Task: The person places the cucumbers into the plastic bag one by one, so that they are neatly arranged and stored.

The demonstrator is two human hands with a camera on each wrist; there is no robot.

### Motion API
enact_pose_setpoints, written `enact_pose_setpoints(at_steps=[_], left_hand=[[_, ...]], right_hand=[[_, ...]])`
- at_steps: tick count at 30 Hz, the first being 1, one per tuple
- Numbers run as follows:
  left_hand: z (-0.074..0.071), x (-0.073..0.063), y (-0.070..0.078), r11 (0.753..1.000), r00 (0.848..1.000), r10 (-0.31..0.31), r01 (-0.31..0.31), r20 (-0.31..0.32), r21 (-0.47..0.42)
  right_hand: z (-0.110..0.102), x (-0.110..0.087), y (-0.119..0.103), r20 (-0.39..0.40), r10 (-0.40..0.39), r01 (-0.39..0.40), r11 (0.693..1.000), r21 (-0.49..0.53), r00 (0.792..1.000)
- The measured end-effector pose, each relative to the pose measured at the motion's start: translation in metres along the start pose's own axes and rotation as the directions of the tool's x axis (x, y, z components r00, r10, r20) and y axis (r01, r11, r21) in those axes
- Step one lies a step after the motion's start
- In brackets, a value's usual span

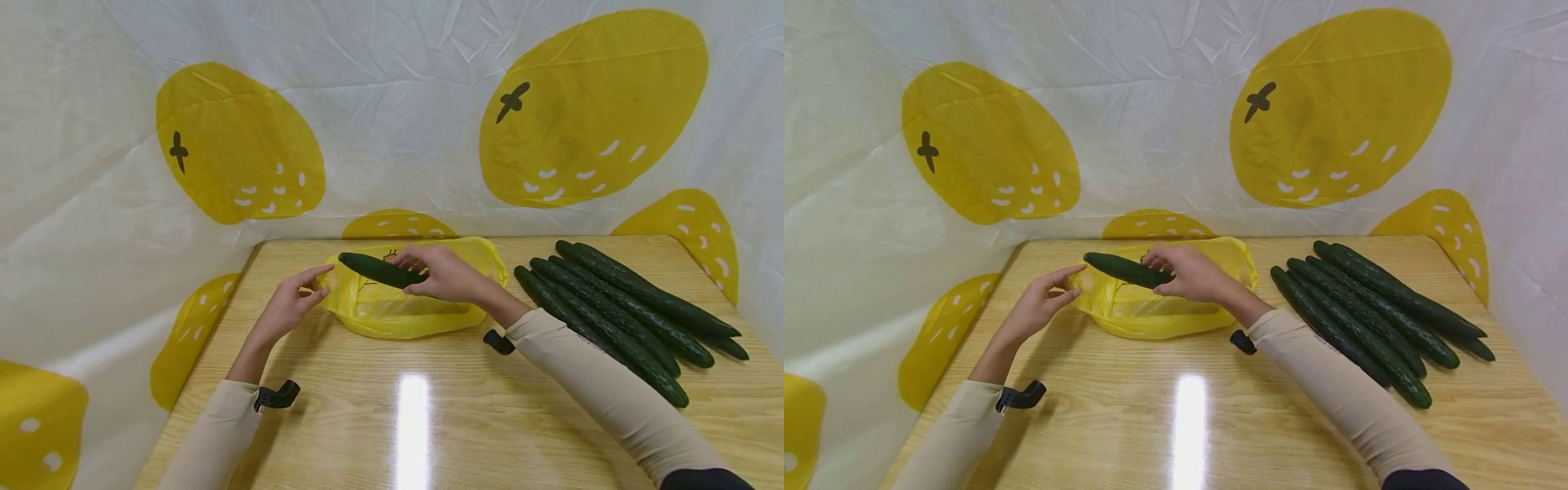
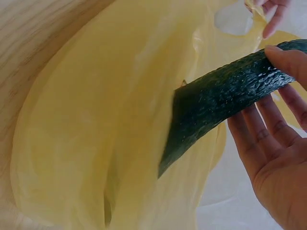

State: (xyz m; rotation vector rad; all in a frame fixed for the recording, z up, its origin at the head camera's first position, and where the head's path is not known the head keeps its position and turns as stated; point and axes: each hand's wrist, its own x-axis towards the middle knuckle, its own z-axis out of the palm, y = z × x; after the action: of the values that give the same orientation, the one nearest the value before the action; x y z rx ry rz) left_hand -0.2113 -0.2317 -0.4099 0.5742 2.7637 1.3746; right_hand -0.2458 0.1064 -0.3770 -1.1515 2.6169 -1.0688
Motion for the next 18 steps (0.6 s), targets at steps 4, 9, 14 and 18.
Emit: enact_pose_setpoints(at_steps=[4,9,14,18], left_hand=[[-0.001,-0.001,0.001,1.0,1.0,0.005,-0.005,-0.002,-0.005],[0.0,0.0,-0.001,1.0,1.0,0.001,-0.001,-0.003,-0.007],[0.001,-0.001,0.004,1.0,1.0,-0.008,0.008,0.001,-0.001],[-0.002,-0.006,0.028,1.0,1.0,-0.011,0.011,0.013,0.0]], right_hand=[[0.004,0.001,0.001,0.004,0.012,-0.011,0.996,-0.09,1.0],[0.009,0.001,0.003,0.031,0.054,-0.048,0.987,-0.156,0.998],[0.017,0.001,0.007,0.063,0.08,-0.066,0.975,-0.211,0.995],[0.022,0.001,0.008,0.078,0.101,-0.08,0.968,-0.238,0.992]])
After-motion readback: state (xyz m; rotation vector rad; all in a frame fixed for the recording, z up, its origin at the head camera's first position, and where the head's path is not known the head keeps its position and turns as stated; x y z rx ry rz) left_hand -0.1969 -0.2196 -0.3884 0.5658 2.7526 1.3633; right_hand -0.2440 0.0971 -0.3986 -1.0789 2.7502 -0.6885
